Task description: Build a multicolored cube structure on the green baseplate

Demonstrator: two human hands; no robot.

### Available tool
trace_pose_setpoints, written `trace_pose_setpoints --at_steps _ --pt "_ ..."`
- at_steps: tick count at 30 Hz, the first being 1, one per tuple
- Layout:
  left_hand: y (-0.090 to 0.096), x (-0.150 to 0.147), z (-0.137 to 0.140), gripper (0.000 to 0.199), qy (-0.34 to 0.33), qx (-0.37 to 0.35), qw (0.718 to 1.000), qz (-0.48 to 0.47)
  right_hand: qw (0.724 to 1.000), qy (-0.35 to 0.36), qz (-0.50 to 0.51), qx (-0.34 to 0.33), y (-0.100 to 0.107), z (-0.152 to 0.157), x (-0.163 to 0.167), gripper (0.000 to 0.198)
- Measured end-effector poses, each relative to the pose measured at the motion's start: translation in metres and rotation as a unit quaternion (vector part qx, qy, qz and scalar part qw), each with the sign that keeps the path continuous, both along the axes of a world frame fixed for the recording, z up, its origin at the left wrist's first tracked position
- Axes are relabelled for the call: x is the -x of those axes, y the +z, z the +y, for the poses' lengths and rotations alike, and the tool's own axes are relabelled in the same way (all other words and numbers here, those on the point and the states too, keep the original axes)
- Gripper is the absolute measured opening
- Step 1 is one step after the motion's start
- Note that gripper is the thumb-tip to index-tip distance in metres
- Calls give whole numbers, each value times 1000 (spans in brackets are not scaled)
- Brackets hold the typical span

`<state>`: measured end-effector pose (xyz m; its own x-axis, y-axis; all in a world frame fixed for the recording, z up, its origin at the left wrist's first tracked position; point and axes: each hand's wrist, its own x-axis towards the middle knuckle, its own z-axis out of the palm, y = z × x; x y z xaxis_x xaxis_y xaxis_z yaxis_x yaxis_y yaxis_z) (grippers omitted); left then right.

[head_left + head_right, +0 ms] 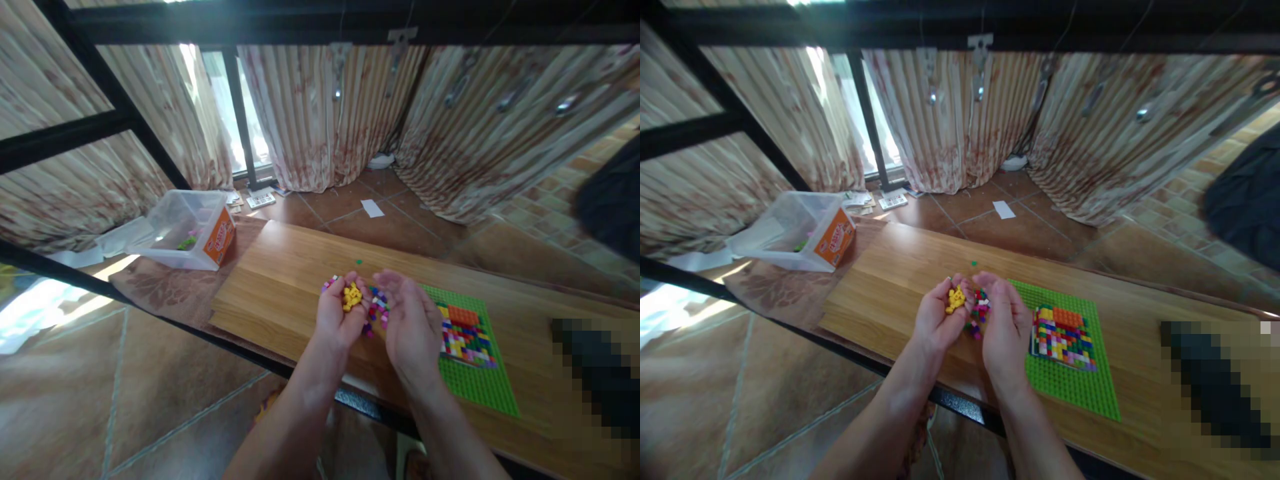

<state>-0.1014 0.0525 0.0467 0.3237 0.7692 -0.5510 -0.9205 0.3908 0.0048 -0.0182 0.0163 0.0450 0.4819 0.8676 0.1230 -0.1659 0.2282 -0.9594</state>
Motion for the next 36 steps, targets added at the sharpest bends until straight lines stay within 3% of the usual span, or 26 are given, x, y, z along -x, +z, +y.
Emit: trace_pose_setpoints --at_steps 3,6,9,13,17,20,25,29,36 --pt "4 17 6 29 39 -9 999 -15 983 -66 -163 51 -23 1 -20 38" --pt "10 33 9 30 61 -30 998 -4 949 -55 -293 101 -42 -1 -35 44" --pt "12 44 11 31 75 -47 996 4 926 -47 -361 102 -48 -4 -38 44" --pt "11 48 13 31 67 -63 996 7 906 -20 -417 62 -43 -13 -21 38" --pt "10 49 15 32 65 -70 995 25 889 67 -454 5 -42 -28 5 31" --pt "11 51 16 31 65 -79 994 36 874 76 -481 -10 -45 -36 10 30" --pt "11 52 15 32 58 -85 993 53 855 0 -517 32 -50 -35 -14 31" --pt "11 49 15 30 52 -81 993 63 832 -40 -548 69 -54 -12 -27 45" --pt "11 51 16 32 50 -83 992 75 816 -23 -564 126 -73 17 -16 57"
